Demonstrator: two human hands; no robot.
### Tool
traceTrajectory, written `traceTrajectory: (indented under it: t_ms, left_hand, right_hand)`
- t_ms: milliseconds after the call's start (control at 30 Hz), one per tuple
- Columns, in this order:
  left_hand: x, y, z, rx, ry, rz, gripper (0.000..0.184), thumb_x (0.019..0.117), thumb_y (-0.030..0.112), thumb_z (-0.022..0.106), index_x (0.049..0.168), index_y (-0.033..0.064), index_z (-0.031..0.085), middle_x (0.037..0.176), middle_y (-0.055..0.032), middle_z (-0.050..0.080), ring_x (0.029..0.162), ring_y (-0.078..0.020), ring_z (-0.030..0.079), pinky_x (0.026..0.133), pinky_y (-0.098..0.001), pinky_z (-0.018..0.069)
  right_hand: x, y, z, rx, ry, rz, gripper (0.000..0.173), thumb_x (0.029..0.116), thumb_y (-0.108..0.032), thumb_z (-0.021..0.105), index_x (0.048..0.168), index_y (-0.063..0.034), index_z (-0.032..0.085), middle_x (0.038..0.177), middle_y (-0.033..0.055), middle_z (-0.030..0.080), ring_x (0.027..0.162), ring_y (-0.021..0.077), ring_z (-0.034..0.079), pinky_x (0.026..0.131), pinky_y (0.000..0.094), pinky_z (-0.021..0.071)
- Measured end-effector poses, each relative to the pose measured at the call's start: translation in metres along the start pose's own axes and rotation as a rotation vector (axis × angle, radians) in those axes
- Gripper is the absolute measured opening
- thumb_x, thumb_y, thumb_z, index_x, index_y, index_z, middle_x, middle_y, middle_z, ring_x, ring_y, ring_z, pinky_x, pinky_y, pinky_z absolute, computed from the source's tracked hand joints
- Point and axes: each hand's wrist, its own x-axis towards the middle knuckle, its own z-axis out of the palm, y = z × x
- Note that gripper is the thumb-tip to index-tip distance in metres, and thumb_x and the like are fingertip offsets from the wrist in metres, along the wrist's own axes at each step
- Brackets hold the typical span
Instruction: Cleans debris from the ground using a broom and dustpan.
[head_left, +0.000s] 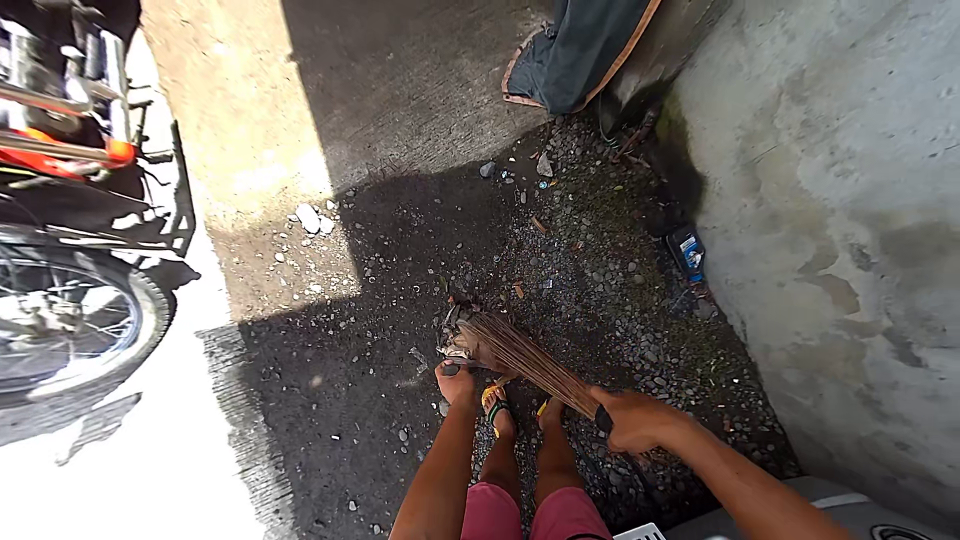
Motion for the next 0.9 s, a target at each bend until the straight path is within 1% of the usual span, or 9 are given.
traceTrajectory:
  t_ms: [100,200,267,400,533,600,667,800,900]
  left_hand:
    - [-0.001,0.004,-0.008,0.079,-0.036,0.039,0.047,0.0931,0.006,0.073,0.135,0.0000,0.054,0.122,-0.0261,0.064,0.113,-0.0378,0.063,0.095,-0.0553,0.0497]
    - [0.000,0.005,-0.020,0.151,-0.064,0.104,0.044,0.0922,0.006,0.074,0.132,0.0002,0.055,0.119,-0.0262,0.065,0.111,-0.0392,0.063,0.094,-0.0570,0.0499]
    - [0.003,0.001,-0.026,0.218,-0.072,0.130,0.043,0.0919,0.007,0.074,0.131,0.0005,0.057,0.119,-0.0266,0.066,0.111,-0.0403,0.064,0.094,-0.0580,0.0496]
    - [0.006,-0.005,-0.029,0.365,-0.107,0.166,0.042,0.0924,0.008,0.073,0.132,0.0024,0.059,0.118,-0.0260,0.068,0.111,-0.0422,0.066,0.094,-0.0607,0.0502]
    - [0.007,-0.002,-0.029,0.379,-0.104,0.146,0.042,0.0924,0.008,0.072,0.132,0.0035,0.059,0.117,-0.0250,0.068,0.110,-0.0418,0.066,0.092,-0.0607,0.0510]
    - [0.009,-0.001,-0.030,0.373,-0.107,0.132,0.042,0.0923,0.008,0.072,0.132,0.0039,0.058,0.118,-0.0247,0.068,0.111,-0.0415,0.066,0.093,-0.0608,0.0508]
    - [0.011,0.000,-0.031,0.363,-0.114,0.126,0.043,0.0919,0.007,0.072,0.132,0.0040,0.058,0.119,-0.0249,0.068,0.112,-0.0414,0.065,0.093,-0.0607,0.0507]
    - [0.012,0.003,-0.030,0.354,-0.133,0.130,0.043,0.0923,0.006,0.072,0.133,0.0030,0.057,0.121,-0.0256,0.067,0.113,-0.0413,0.065,0.095,-0.0600,0.0505]
    - [0.011,0.003,-0.030,0.353,-0.143,0.132,0.044,0.0922,0.005,0.071,0.133,0.0030,0.057,0.122,-0.0255,0.066,0.114,-0.0411,0.065,0.095,-0.0599,0.0503]
  right_hand:
    - [-0.026,0.050,-0.021,0.057,0.112,0.017,0.096,0.0908,-0.019,0.076,0.166,-0.0226,0.017,0.137,0.0278,0.059,0.126,0.0466,0.057,0.101,0.0650,0.0451]
    - [-0.038,0.077,-0.038,0.159,0.210,0.053,0.093,0.0925,-0.021,0.076,0.166,-0.0209,0.019,0.139,0.0270,0.057,0.127,0.0454,0.056,0.103,0.0641,0.0438]
    - [-0.013,0.087,-0.039,0.270,0.275,0.074,0.092,0.0925,-0.021,0.076,0.165,-0.0199,0.020,0.141,0.0270,0.056,0.128,0.0451,0.056,0.104,0.0645,0.0430]
    - [0.087,0.079,-0.017,0.575,0.352,0.089,0.097,0.0850,-0.018,0.080,0.163,-0.0168,0.022,0.143,0.0256,0.054,0.132,0.0418,0.054,0.106,0.0613,0.0439]
    - [0.128,0.030,0.040,0.519,0.184,0.054,0.102,0.0801,-0.016,0.080,0.163,-0.0176,0.020,0.134,0.0261,0.060,0.124,0.0414,0.060,0.101,0.0602,0.0485]
    - [0.109,0.017,0.062,0.410,0.081,0.017,0.102,0.0834,-0.016,0.078,0.164,-0.0189,0.016,0.130,0.0267,0.061,0.119,0.0417,0.062,0.098,0.0596,0.0499]
    - [0.076,0.029,0.065,0.400,0.043,0.014,0.100,0.0861,-0.016,0.076,0.165,-0.0220,0.016,0.135,0.0254,0.060,0.124,0.0411,0.060,0.102,0.0597,0.0481]
    - [0.003,0.085,0.039,0.421,0.122,0.054,0.096,0.0888,-0.021,0.080,0.165,-0.0246,0.022,0.143,0.0241,0.056,0.129,0.0415,0.057,0.106,0.0605,0.0448]
    - [-0.008,0.107,0.024,0.433,0.202,0.069,0.095,0.0891,-0.022,0.080,0.165,-0.0223,0.023,0.142,0.0234,0.057,0.127,0.0397,0.058,0.105,0.0600,0.0457]
